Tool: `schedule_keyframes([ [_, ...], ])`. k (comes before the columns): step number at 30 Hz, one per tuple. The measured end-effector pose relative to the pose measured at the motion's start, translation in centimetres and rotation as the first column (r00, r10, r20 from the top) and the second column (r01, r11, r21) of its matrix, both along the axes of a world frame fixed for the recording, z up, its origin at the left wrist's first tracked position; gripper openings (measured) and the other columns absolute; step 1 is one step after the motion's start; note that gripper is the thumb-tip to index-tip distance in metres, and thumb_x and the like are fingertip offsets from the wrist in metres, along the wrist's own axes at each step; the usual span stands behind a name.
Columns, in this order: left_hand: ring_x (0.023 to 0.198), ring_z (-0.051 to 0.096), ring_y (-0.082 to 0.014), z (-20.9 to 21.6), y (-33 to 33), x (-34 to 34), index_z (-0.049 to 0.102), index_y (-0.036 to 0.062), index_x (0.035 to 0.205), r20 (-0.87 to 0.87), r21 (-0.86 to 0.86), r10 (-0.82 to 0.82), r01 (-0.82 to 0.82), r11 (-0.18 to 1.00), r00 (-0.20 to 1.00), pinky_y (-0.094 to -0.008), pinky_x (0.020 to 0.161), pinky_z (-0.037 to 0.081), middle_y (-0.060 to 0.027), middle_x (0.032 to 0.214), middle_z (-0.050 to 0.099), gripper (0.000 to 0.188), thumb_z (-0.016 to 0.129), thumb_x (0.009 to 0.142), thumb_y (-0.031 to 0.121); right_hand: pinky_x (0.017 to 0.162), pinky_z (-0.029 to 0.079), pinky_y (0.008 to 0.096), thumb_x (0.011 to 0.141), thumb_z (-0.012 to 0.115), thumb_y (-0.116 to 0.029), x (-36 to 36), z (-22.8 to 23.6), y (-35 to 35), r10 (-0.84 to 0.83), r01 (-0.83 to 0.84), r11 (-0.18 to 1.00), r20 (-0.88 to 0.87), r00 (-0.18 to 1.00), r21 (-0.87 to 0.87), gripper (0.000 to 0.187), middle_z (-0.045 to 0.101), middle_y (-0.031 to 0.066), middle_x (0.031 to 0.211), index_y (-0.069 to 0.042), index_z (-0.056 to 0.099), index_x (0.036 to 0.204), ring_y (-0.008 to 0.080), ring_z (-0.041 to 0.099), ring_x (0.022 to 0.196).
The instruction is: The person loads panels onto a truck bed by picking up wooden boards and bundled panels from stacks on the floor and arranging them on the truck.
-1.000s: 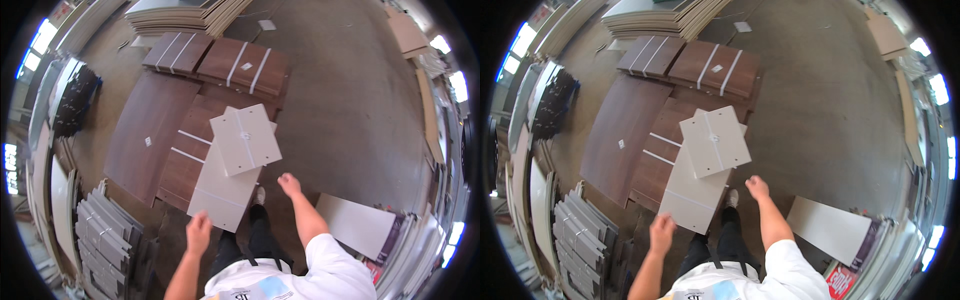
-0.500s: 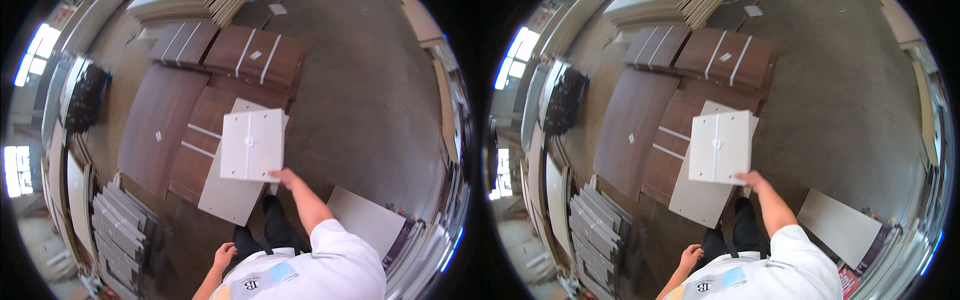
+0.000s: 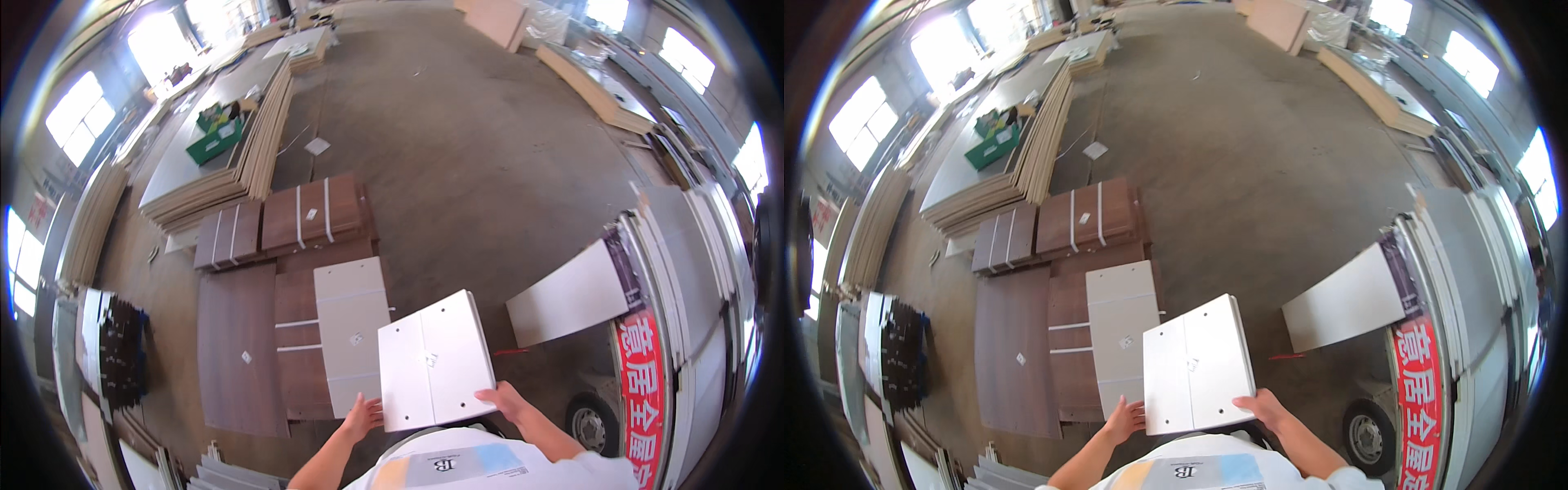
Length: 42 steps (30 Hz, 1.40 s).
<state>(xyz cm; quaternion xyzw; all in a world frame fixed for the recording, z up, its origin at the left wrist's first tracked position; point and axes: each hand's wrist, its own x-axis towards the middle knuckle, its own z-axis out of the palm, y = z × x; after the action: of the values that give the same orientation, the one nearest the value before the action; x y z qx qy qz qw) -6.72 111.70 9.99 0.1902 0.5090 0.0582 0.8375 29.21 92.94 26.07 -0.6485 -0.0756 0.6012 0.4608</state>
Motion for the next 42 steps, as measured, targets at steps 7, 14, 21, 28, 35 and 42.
schedule_keyframes([
  [7, 0.137, 0.050, -0.0323, 3.3, -5.4, 15.6, 0.044, -0.0006, 0.150, -0.118, 0.069, -0.388, 0.397, 0.915, 0.914, -0.0488, 0.117, 0.035, -0.0176, 0.151, 0.049, 0.083, 0.053, 0.098, 0.064, 0.095, 0.050, 0.0325, 0.087, 0.080, -0.024, -4.4, 3.7, -15.8, -0.283, 0.271, 0.958, 0.176, 0.943, 0.094, 0.047, 0.073, 0.0111, 0.114, 0.008, 0.069, 0.121, 0.0173, 0.066, 0.105],
  [14, 0.117, 0.060, -0.0255, 8.1, -14.4, 30.3, 0.057, 0.0032, 0.131, 0.301, 0.499, -0.582, 0.396, 0.771, 0.755, -0.0420, 0.103, 0.047, -0.0112, 0.126, 0.064, 0.055, 0.046, 0.106, 0.051, 0.099, 0.047, 0.0320, 0.089, 0.082, -0.022, -5.2, 7.1, -31.6, -0.615, 0.502, 0.772, 0.256, 0.746, 0.389, 0.045, 0.070, 0.0040, 0.115, -0.002, 0.067, 0.126, 0.0138, 0.061, 0.110],
  [21, 0.116, 0.060, -0.0210, 21.6, -32.9, 46.4, 0.055, 0.0004, 0.137, 0.365, 0.648, -0.777, 0.460, 0.607, 0.513, -0.0370, 0.101, 0.048, -0.0112, 0.132, 0.062, 0.059, 0.040, 0.109, 0.050, 0.085, 0.052, 0.0299, 0.086, 0.079, -0.012, -1.9, 7.8, -48.9, -0.916, 0.732, 0.362, 0.076, 0.393, 0.577, 0.029, 0.072, 0.0019, 0.102, -0.002, 0.072, 0.112, 0.0108, 0.064, 0.093],
  [28, 0.081, 0.059, -0.0158, 29.3, -29.4, 56.0, 0.060, 0.0059, 0.121, 0.650, 0.548, -0.432, 0.009, 0.837, 0.625, -0.0290, 0.070, 0.049, -0.0087, 0.110, 0.065, 0.037, 0.051, 0.104, 0.038, 0.074, 0.051, 0.0294, 0.084, 0.076, -0.017, 3.1, 10.5, -60.2, -0.974, 0.762, -0.068, -0.207, 0.088, 0.644, 0.029, 0.068, 0.0021, 0.093, -0.001, 0.069, 0.107, 0.0106, 0.063, 0.082],
  [35, 0.057, 0.046, -0.0078, 36.6, -30.6, 63.9, 0.063, 0.0127, 0.099, 0.578, 0.540, -0.307, -0.072, 0.838, 0.756, -0.0254, 0.051, 0.038, 0.0017, 0.080, 0.059, 0.014, 0.057, 0.103, 0.025, 0.081, 0.054, 0.0325, 0.088, 0.071, -0.020, 13.1, 12.3, -68.6, -0.979, 0.636, -0.181, -0.197, -0.047, 0.750, 0.034, 0.071, 0.0075, 0.103, 0.002, 0.067, 0.113, 0.0157, 0.068, 0.090],
  [42, 0.064, 0.049, -0.0112, 31.9, -50.9, 77.7, 0.059, 0.0087, 0.097, 0.524, 0.679, -0.646, 0.185, 0.710, 0.555, -0.0266, 0.057, 0.039, -0.0004, 0.076, 0.053, 0.012, 0.062, 0.102, 0.020, 0.084, 0.052, 0.0299, 0.093, 0.066, -0.020, 26.9, 13.0, -75.1, -0.962, 0.558, -0.272, -0.203, -0.184, 0.784, 0.024, 0.070, 0.0042, 0.102, -0.004, 0.068, 0.110, 0.0152, 0.067, 0.092],
])
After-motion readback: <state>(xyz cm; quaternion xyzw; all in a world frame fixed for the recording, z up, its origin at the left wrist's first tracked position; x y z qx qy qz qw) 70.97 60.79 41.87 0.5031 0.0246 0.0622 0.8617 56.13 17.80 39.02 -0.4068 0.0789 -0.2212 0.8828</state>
